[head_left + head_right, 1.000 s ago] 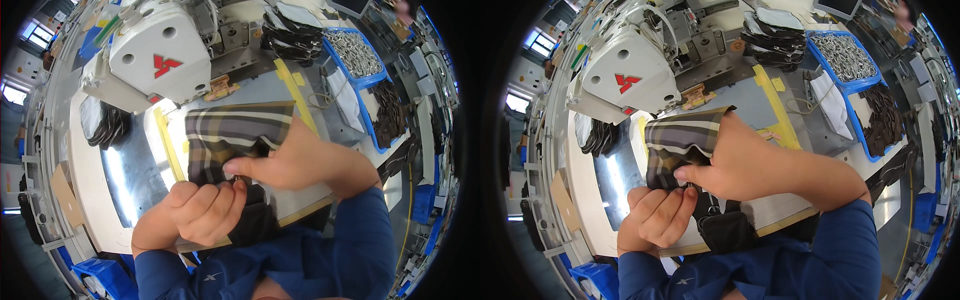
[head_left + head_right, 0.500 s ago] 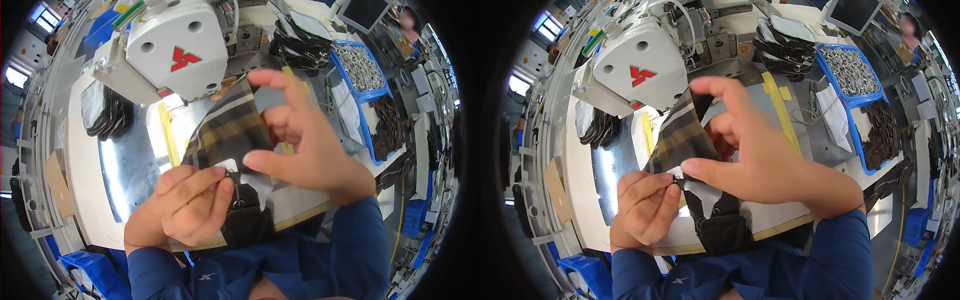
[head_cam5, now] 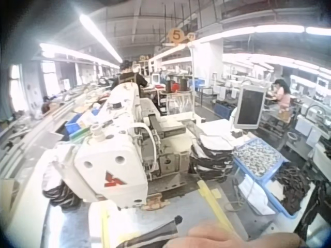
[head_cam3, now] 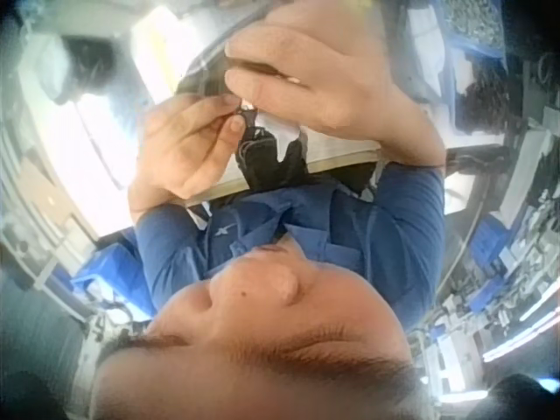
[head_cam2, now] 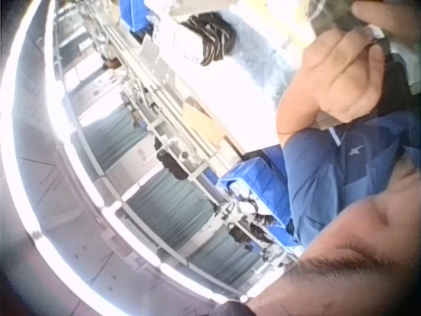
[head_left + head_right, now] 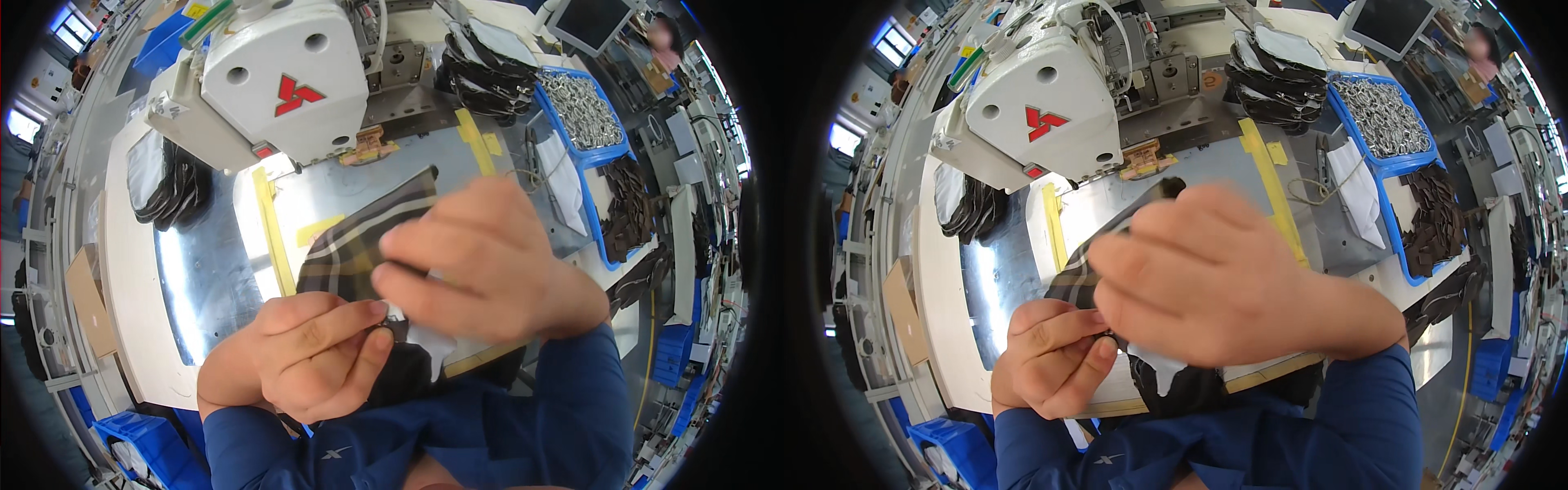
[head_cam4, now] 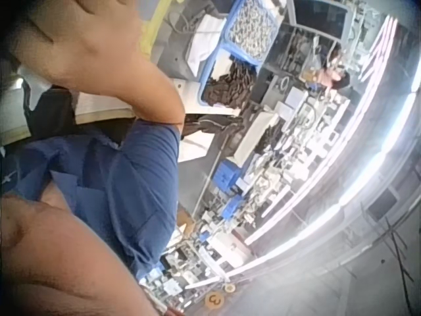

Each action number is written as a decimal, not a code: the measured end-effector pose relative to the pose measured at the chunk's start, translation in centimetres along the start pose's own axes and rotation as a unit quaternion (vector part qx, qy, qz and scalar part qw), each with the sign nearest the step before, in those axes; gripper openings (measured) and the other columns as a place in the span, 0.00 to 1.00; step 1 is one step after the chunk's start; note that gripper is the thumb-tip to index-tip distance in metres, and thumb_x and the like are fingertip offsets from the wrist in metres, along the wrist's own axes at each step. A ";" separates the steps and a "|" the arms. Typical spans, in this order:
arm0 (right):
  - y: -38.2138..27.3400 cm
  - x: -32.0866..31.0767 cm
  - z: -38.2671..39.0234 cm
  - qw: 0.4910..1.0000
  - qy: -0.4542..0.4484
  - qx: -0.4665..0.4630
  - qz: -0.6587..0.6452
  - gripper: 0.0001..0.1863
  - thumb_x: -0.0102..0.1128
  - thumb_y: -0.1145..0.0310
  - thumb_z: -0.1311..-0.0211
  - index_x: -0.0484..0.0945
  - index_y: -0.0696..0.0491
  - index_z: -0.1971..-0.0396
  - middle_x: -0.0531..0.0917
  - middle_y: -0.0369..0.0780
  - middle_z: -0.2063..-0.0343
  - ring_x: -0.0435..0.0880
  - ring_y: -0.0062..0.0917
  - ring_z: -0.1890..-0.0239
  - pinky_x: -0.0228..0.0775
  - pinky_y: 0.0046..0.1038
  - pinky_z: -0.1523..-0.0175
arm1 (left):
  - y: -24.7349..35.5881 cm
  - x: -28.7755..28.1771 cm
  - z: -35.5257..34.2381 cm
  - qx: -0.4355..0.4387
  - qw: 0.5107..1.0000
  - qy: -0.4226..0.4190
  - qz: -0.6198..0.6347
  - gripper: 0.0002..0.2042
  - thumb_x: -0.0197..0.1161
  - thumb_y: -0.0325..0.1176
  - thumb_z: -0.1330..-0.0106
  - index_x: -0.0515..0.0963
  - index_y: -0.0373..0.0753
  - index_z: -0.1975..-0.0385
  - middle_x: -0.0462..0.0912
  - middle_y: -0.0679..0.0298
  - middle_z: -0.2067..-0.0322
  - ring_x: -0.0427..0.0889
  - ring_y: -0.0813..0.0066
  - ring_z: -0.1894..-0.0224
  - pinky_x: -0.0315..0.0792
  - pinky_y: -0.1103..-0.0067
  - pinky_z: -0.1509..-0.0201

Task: The person operates a sewing machine to stitch zippers onto small fabric pouches. They repeatedly align the zipper tape with the fabric edge, guide the material under the needle, and sew along the seam. The person handles multiple pouches, including black and plaid patterns, and occasionally flips them to work on different sides.

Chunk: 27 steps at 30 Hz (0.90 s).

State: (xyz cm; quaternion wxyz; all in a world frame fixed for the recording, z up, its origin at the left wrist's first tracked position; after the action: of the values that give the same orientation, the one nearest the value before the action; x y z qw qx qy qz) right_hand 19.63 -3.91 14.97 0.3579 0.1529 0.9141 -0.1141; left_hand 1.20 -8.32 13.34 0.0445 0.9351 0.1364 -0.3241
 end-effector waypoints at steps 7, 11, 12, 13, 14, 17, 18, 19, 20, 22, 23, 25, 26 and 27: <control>-0.7 0.0 0.4 0.995 0.018 -0.097 -0.026 0.05 0.73 0.74 0.48 0.87 0.55 0.70 0.90 0.38 0.62 0.84 0.28 0.63 0.72 0.29 0.63 | 1.2 0.6 1.0 0.004 1.000 0.013 -0.021 0.13 0.76 0.17 0.48 0.84 0.42 0.67 0.78 0.68 0.66 0.86 0.66 0.54 0.78 0.70 0.56; -0.8 0.3 0.8 0.992 0.045 -0.113 -0.022 0.05 0.73 0.75 0.48 0.86 0.56 0.70 0.90 0.40 0.63 0.84 0.27 0.66 0.72 0.29 0.64 | 1.2 0.6 1.0 0.000 1.000 0.012 -0.001 0.14 0.76 0.17 0.47 0.83 0.41 0.65 0.78 0.68 0.65 0.86 0.66 0.52 0.79 0.71 0.56; -0.7 0.5 0.9 0.992 0.051 -0.113 -0.023 0.06 0.73 0.75 0.48 0.86 0.57 0.70 0.89 0.40 0.63 0.84 0.27 0.66 0.72 0.29 0.64 | 1.2 0.7 1.0 -0.002 1.000 0.011 0.007 0.14 0.76 0.17 0.47 0.83 0.41 0.64 0.79 0.67 0.65 0.86 0.66 0.53 0.79 0.71 0.56; -0.7 0.6 0.9 0.992 0.053 -0.107 -0.028 0.06 0.73 0.75 0.48 0.87 0.56 0.69 0.89 0.40 0.63 0.84 0.27 0.65 0.72 0.29 0.63 | 1.0 0.6 0.9 -0.016 1.000 -0.007 0.018 0.14 0.76 0.16 0.47 0.83 0.41 0.63 0.79 0.67 0.65 0.87 0.65 0.53 0.80 0.70 0.56; -0.5 0.5 0.8 0.993 0.047 -0.100 -0.041 0.07 0.72 0.74 0.48 0.87 0.57 0.68 0.89 0.40 0.63 0.84 0.28 0.65 0.73 0.29 0.63 | 0.7 0.2 0.8 -0.030 0.999 -0.025 0.029 0.15 0.75 0.16 0.46 0.83 0.41 0.62 0.79 0.66 0.65 0.87 0.64 0.54 0.81 0.69 0.57; 0.2 0.1 0.0 0.991 0.009 -0.074 -0.110 0.12 0.71 0.69 0.50 0.86 0.58 0.65 0.86 0.40 0.64 0.84 0.30 0.64 0.75 0.31 0.61 | -0.2 -0.4 0.2 -0.059 0.997 -0.013 0.047 0.12 0.74 0.18 0.47 0.84 0.34 0.63 0.78 0.64 0.67 0.89 0.60 0.57 0.82 0.70 0.57; 0.5 -0.1 -0.2 0.988 -0.009 -0.060 -0.142 0.13 0.71 0.68 0.49 0.87 0.58 0.64 0.86 0.40 0.63 0.84 0.31 0.63 0.75 0.31 0.61 | -0.5 -0.7 0.0 -0.067 0.997 0.002 0.050 0.11 0.73 0.20 0.48 0.85 0.30 0.64 0.78 0.63 0.68 0.90 0.58 0.58 0.81 0.70 0.57; 0.9 -0.1 -0.1 0.982 -0.034 -0.040 -0.183 0.13 0.72 0.68 0.47 0.87 0.57 0.62 0.87 0.39 0.61 0.85 0.31 0.62 0.74 0.32 0.61 | -0.7 -0.7 0.1 -0.068 0.996 0.013 0.053 0.11 0.73 0.20 0.48 0.85 0.30 0.64 0.78 0.63 0.68 0.90 0.58 0.57 0.82 0.70 0.57; 1.0 -0.2 -0.2 0.978 -0.050 -0.030 -0.200 0.13 0.72 0.68 0.46 0.88 0.56 0.61 0.88 0.39 0.61 0.85 0.32 0.62 0.74 0.33 0.61 | -0.8 -0.6 0.4 -0.069 0.996 0.025 0.056 0.11 0.73 0.20 0.48 0.84 0.30 0.63 0.78 0.63 0.68 0.90 0.57 0.57 0.82 0.69 0.57; 1.2 -0.1 -0.4 0.975 -0.070 -0.020 -0.212 0.13 0.72 0.67 0.45 0.88 0.56 0.60 0.88 0.39 0.61 0.85 0.32 0.62 0.74 0.34 0.61 | -0.9 -0.5 0.5 -0.076 0.995 0.037 0.060 0.12 0.73 0.21 0.48 0.84 0.31 0.63 0.79 0.63 0.67 0.90 0.57 0.57 0.82 0.68 0.58; 1.1 -0.1 -0.4 0.978 -0.061 -0.026 -0.196 0.13 0.71 0.67 0.45 0.88 0.56 0.61 0.88 0.39 0.62 0.85 0.32 0.63 0.74 0.33 0.61 | -1.0 -0.6 0.5 -0.082 0.994 0.040 0.061 0.12 0.73 0.21 0.48 0.85 0.31 0.63 0.79 0.62 0.67 0.90 0.57 0.57 0.82 0.68 0.58; 0.7 0.3 -0.2 0.987 -0.031 -0.038 -0.150 0.13 0.70 0.68 0.47 0.87 0.58 0.63 0.86 0.39 0.65 0.84 0.32 0.63 0.75 0.32 0.60 | -1.1 -0.5 0.2 -0.102 0.992 0.017 0.069 0.12 0.75 0.20 0.48 0.84 0.34 0.63 0.80 0.62 0.67 0.89 0.58 0.60 0.82 0.67 0.60; 0.5 0.5 0.0 0.990 -0.012 -0.047 -0.136 0.12 0.70 0.68 0.48 0.86 0.58 0.64 0.85 0.39 0.66 0.84 0.31 0.64 0.76 0.32 0.60 | -1.1 -0.8 -0.4 -0.118 0.990 -0.009 0.073 0.14 0.78 0.19 0.48 0.83 0.38 0.63 0.81 0.62 0.67 0.89 0.59 0.62 0.82 0.67 0.62; 0.4 0.8 0.1 0.991 0.007 -0.058 -0.122 0.12 0.70 0.68 0.48 0.86 0.58 0.65 0.84 0.39 0.67 0.84 0.31 0.64 0.76 0.31 0.60 | -1.1 -1.0 -0.7 -0.135 0.987 -0.036 0.075 0.15 0.80 0.19 0.48 0.82 0.41 0.63 0.82 0.62 0.67 0.88 0.60 0.65 0.82 0.67 0.64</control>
State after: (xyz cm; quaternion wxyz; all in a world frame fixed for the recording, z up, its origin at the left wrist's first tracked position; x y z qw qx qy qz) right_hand 19.31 -3.47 14.30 0.3433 0.0196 0.9334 -0.1030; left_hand 0.59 -7.37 14.53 0.1994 0.9157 0.1065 -0.3323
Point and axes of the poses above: each hand's wrist, its own z-axis away from the middle knuckle, its own x-axis out of the palm, y = z × x, the point moved 5 cm from there along -z, towards the middle knuckle
